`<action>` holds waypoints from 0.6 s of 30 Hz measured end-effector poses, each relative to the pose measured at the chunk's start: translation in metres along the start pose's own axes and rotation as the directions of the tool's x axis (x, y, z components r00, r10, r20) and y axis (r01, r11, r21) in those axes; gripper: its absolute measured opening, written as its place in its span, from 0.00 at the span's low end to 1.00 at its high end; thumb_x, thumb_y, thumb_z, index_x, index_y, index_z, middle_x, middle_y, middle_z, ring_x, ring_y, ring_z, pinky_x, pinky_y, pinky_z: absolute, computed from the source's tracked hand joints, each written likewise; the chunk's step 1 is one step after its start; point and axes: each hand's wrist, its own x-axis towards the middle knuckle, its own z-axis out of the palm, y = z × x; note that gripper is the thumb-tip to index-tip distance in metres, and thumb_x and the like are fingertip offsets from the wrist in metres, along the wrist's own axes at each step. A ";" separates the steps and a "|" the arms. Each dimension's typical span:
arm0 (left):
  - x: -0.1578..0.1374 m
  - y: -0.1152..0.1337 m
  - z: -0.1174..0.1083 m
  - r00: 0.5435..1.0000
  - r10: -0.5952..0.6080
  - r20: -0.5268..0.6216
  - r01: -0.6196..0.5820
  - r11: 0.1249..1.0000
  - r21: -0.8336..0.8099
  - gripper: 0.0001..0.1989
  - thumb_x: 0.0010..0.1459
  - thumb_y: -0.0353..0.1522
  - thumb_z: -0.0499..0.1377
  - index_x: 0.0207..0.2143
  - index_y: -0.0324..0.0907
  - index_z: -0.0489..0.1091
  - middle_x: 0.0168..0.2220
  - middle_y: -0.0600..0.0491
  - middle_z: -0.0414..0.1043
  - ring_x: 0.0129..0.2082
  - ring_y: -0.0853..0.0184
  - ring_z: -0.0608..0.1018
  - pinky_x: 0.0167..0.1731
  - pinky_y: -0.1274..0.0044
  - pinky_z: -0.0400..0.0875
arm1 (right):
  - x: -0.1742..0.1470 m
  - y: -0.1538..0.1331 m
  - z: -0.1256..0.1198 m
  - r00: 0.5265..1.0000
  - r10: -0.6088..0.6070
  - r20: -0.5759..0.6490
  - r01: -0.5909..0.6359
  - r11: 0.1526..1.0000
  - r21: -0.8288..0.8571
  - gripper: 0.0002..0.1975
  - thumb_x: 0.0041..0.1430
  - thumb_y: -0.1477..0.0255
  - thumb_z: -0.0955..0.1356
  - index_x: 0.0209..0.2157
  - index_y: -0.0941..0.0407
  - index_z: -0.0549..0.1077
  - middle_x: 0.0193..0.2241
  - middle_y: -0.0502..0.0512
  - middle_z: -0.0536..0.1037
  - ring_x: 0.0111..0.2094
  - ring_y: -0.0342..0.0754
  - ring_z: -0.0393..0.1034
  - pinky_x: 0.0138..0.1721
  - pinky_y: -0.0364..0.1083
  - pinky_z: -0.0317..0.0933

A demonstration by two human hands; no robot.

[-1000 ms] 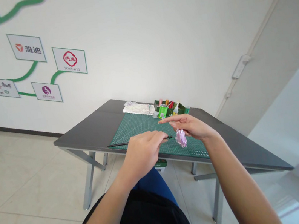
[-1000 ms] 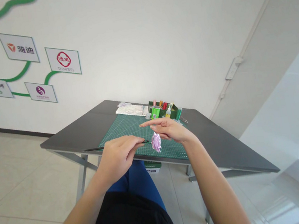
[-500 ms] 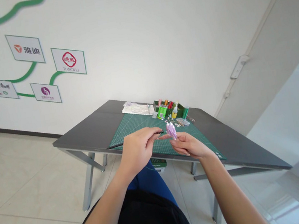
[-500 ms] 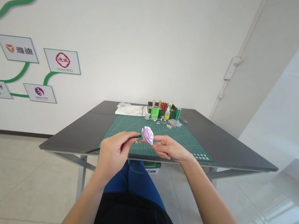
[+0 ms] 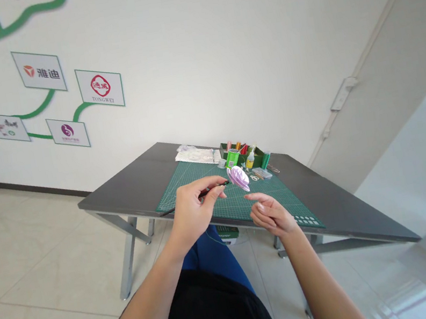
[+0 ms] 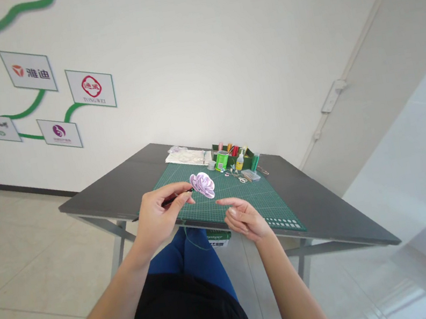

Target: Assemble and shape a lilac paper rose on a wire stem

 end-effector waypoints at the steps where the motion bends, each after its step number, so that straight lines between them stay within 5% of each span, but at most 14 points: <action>1: 0.000 0.001 0.000 1.000 -0.008 -0.004 0.008 1.000 -0.014 0.08 0.63 0.31 0.63 0.39 0.40 0.83 0.30 0.51 0.84 0.30 0.65 0.85 0.32 0.78 0.79 | -0.001 0.001 -0.002 1.000 0.002 -0.016 -0.002 1.000 -0.014 0.28 0.56 0.51 0.77 0.49 0.57 0.80 0.10 0.35 0.51 0.14 0.38 0.38 0.17 0.42 0.37; 4: 0.000 0.005 -0.001 0.999 -0.029 -0.015 0.029 0.998 -0.047 0.07 0.63 0.31 0.63 0.39 0.40 0.83 0.29 0.51 0.84 0.30 0.65 0.85 0.32 0.78 0.78 | -0.004 -0.002 -0.011 0.998 0.025 -0.064 -0.029 0.997 -0.066 0.27 0.60 0.54 0.76 0.52 0.60 0.79 0.10 0.37 0.57 0.14 0.38 0.42 0.18 0.41 0.38; 6: 0.000 0.007 -0.002 0.999 -0.040 -0.017 0.039 0.997 -0.060 0.07 0.63 0.31 0.64 0.39 0.40 0.83 0.29 0.51 0.84 0.30 0.65 0.85 0.32 0.78 0.78 | -0.006 -0.007 -0.021 0.990 0.097 -0.103 -0.115 0.975 -0.190 0.29 0.61 0.57 0.76 0.56 0.62 0.76 0.14 0.43 0.69 0.14 0.38 0.52 0.17 0.40 0.41; 9: -0.001 0.009 -0.001 0.999 -0.044 -0.016 0.043 0.997 -0.061 0.07 0.63 0.31 0.64 0.39 0.40 0.83 0.29 0.51 0.84 0.30 0.65 0.85 0.31 0.79 0.77 | -0.013 -0.018 -0.035 0.947 0.156 -0.281 -0.280 0.827 -0.487 0.34 0.58 0.59 0.75 0.61 0.61 0.73 0.29 0.55 0.84 0.17 0.42 0.67 0.19 0.41 0.54; 11: -0.002 0.009 -0.001 0.999 -0.041 -0.013 0.041 0.998 -0.049 0.07 0.63 0.31 0.64 0.39 0.40 0.83 0.29 0.51 0.84 0.30 0.65 0.85 0.30 0.79 0.76 | -0.019 -0.026 -0.035 0.906 0.041 -0.421 -0.318 0.723 -0.614 0.31 0.57 0.60 0.74 0.59 0.60 0.75 0.35 0.59 0.86 0.18 0.45 0.72 0.23 0.45 0.65; 14: -0.003 0.009 -0.001 0.999 -0.040 -0.011 0.040 0.999 -0.023 0.07 0.63 0.31 0.64 0.40 0.40 0.83 0.30 0.51 0.84 0.30 0.65 0.85 0.30 0.79 0.76 | -0.026 -0.039 -0.016 0.873 -0.159 -0.461 -0.221 0.714 -0.665 0.24 0.61 0.59 0.72 0.54 0.58 0.79 0.42 0.63 0.86 0.30 0.53 0.80 0.29 0.49 0.72; 18: -0.005 0.008 0.001 1.000 -0.028 -0.001 0.028 1.000 0.007 0.07 0.64 0.30 0.64 0.40 0.40 0.83 0.30 0.51 0.85 0.30 0.65 0.86 0.30 0.79 0.77 | -0.029 -0.049 0.033 0.917 -0.264 -0.300 0.039 0.807 -0.590 0.18 0.67 0.58 0.71 0.50 0.55 0.82 0.52 0.63 0.84 0.55 0.59 0.78 0.57 0.58 0.72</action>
